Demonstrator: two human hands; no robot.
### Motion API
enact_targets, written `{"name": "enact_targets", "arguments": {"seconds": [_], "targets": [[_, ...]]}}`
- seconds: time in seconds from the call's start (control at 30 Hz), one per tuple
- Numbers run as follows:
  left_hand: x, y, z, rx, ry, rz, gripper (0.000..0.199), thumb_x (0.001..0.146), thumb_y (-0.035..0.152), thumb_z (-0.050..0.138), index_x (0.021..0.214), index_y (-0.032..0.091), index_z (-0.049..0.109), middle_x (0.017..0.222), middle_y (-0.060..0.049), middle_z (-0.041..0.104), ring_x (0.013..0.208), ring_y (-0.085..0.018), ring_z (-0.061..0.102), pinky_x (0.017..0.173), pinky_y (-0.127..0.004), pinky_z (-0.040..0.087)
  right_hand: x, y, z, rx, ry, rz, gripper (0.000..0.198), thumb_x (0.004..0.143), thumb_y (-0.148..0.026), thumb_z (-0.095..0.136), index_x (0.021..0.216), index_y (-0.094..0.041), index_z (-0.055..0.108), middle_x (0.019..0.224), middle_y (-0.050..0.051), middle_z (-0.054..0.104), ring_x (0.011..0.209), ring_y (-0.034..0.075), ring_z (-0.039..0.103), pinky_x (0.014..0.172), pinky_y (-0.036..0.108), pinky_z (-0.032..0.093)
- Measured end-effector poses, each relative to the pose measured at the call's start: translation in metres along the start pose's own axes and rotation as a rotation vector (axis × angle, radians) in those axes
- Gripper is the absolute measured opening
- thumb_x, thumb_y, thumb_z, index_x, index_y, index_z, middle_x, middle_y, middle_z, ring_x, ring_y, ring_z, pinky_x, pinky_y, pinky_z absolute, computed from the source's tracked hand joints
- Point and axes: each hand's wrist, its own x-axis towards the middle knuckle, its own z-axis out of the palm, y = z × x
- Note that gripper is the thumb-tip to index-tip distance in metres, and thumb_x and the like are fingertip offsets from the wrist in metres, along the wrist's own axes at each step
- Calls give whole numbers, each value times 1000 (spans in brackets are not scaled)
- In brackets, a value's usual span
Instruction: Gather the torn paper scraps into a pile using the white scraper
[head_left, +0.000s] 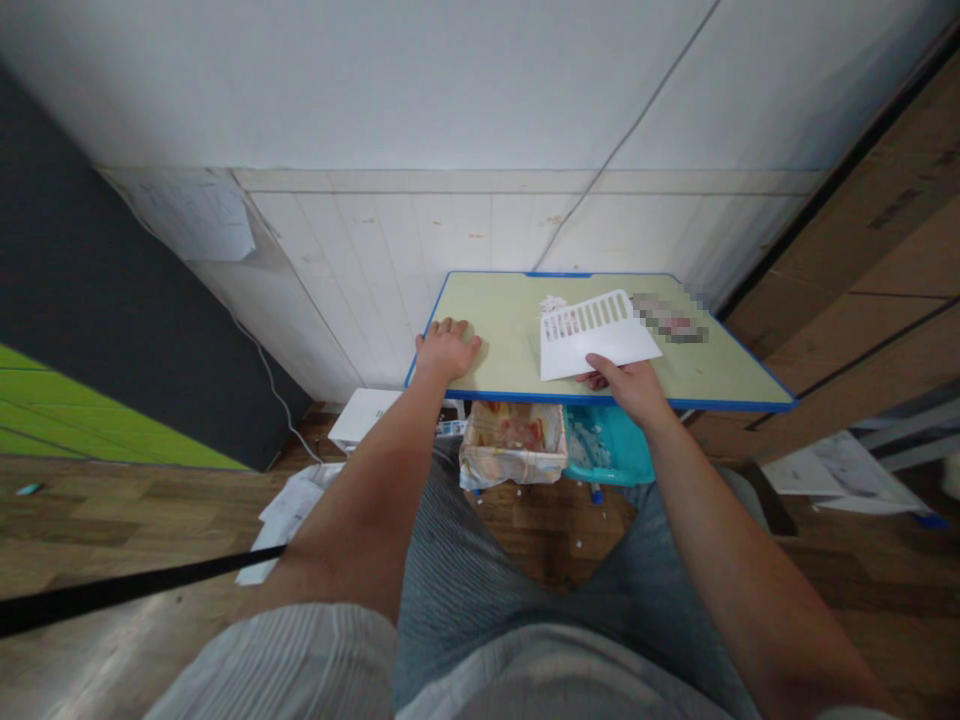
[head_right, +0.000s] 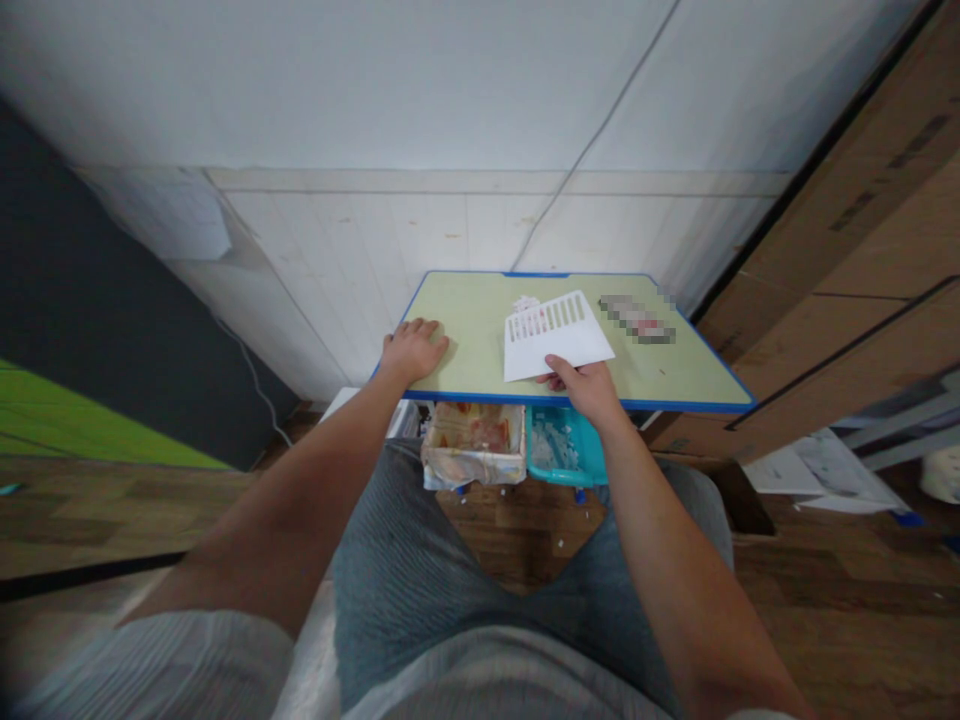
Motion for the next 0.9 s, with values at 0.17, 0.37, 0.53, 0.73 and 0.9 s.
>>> {"name": "enact_targets", "arguments": {"seconds": [0.17, 0.37, 0.53, 0.73, 0.9], "targets": [[-1, 1, -2, 9, -9, 2, 71, 127, 50, 43, 189, 20, 59, 201, -17, 50, 185, -42, 43, 150, -72, 40, 2, 1, -4, -1, 1, -2, 64, 74, -82, 104, 91, -26, 78, 74, 9, 85, 59, 25, 73, 63, 43, 71], [1, 1, -2, 7, -22, -15, 72, 127, 51, 43, 190, 21, 57, 203, -16, 47, 187, -41, 41, 150, -71, 40, 5, 2, -4, -3, 20, -9, 62, 74, -81, 103, 88, -26, 77, 73, 8, 85, 60, 24, 73, 60, 38, 68], [0, 1, -1, 5, -6, -4, 72, 126, 50, 44, 189, 19, 59, 202, -17, 49, 186, -42, 43, 150, -71, 40, 3, 2, -5, -12, -7, -5, 53, 77, -72, 103, 86, -26, 78, 74, 9, 86, 61, 24, 74, 60, 38, 69], [1, 1, 0, -1, 2, -2, 70, 126, 50, 45, 187, 21, 61, 200, -18, 51, 184, -41, 45, 149, -71, 42, 3, 3, -7, -19, -23, -4, 55, 78, -75, 102, 87, -27, 76, 74, 10, 85, 62, 25, 74, 62, 40, 71], [1, 1, 0, -3, 11, 1, 70, 125, 50, 45, 186, 20, 62, 199, -19, 53, 183, -43, 46, 148, -72, 43, 3, 0, -7, -29, -31, 0, 57, 77, -77, 102, 86, -27, 76, 74, 10, 85, 61, 25, 73, 63, 41, 70]]}}
